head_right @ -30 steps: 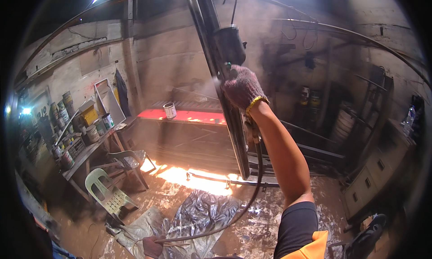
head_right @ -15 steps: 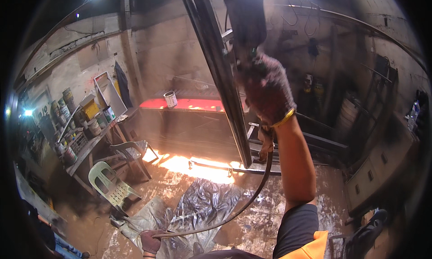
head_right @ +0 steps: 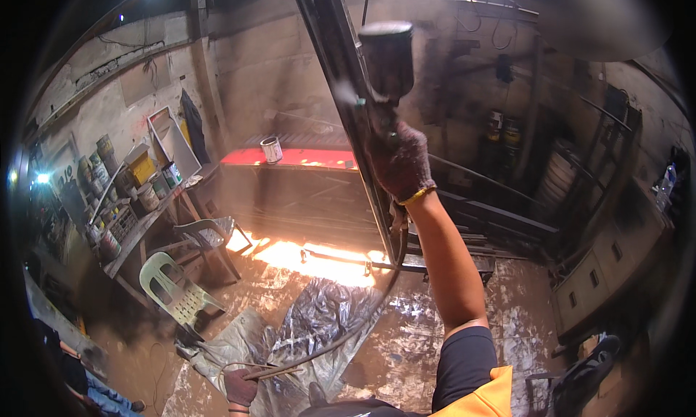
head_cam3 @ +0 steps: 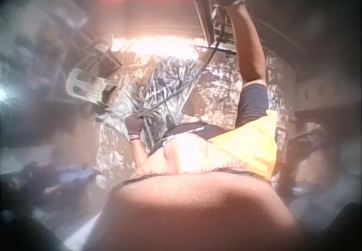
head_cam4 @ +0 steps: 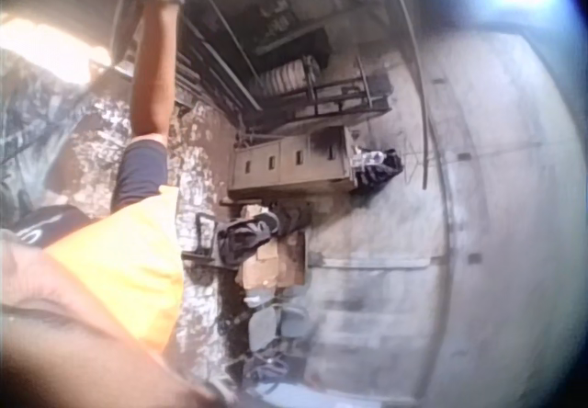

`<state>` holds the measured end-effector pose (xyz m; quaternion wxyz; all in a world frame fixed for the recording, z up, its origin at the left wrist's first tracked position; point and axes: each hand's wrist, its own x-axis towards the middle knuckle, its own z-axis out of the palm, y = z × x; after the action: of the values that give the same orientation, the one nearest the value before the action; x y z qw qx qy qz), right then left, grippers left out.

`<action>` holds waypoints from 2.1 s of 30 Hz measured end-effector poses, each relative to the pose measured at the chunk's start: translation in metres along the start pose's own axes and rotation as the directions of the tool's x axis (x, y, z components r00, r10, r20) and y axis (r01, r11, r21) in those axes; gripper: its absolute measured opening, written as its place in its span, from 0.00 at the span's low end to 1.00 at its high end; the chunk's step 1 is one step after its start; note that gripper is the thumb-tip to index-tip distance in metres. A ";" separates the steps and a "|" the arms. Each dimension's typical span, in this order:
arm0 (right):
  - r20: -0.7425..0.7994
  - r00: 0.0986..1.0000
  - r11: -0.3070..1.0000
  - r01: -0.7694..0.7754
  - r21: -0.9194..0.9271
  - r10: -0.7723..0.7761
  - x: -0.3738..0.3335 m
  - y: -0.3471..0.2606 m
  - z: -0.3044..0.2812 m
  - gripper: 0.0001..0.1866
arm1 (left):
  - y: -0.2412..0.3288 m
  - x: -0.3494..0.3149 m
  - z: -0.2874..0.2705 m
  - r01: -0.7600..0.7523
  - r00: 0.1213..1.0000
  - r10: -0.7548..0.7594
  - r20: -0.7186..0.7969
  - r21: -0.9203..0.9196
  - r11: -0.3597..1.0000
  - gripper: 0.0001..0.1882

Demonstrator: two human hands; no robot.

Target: The person uses a handheld spray gun to apply black paint to a long metal beam with a diamond plate pattern. They move the spray gun along the length of the beam, covering different sections while standing in a workshop.

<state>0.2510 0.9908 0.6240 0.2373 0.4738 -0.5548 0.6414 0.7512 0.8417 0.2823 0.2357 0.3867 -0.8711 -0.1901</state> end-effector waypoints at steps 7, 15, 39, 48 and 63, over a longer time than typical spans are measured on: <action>0.075 0.983 0.959 0.182 -0.216 -0.170 0.003 -0.081 -0.022 0.13 | -0.012 -0.005 -0.004 0.020 1.000 -0.020 -0.021 -0.009 1.000 0.19; 0.187 0.941 0.946 -0.240 -0.216 0.282 0.042 -0.092 -0.013 0.18 | -0.014 -0.003 -0.005 -0.067 0.994 0.058 -0.096 -0.094 0.993 0.29; 0.185 0.950 0.967 0.252 0.020 -0.252 0.194 -0.161 0.002 0.12 | 0.009 0.010 -0.034 -0.102 0.987 0.076 -0.143 -0.181 0.978 0.17; -0.091 0.989 0.988 0.126 0.094 -0.118 0.112 -0.237 -0.021 0.14 | -0.018 -0.001 -0.002 -0.076 0.990 0.050 -0.129 -0.204 0.976 0.16; -0.020 0.946 0.940 -0.323 -0.113 0.323 -0.183 -0.113 -0.086 0.22 | -0.135 -0.082 0.129 0.294 0.774 -0.212 0.596 -0.042 0.955 0.25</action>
<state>0.3956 1.1428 0.5248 0.1558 0.3615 -0.6608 0.6391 0.8067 0.8387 0.0854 -0.0466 0.4063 -0.8263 -0.3872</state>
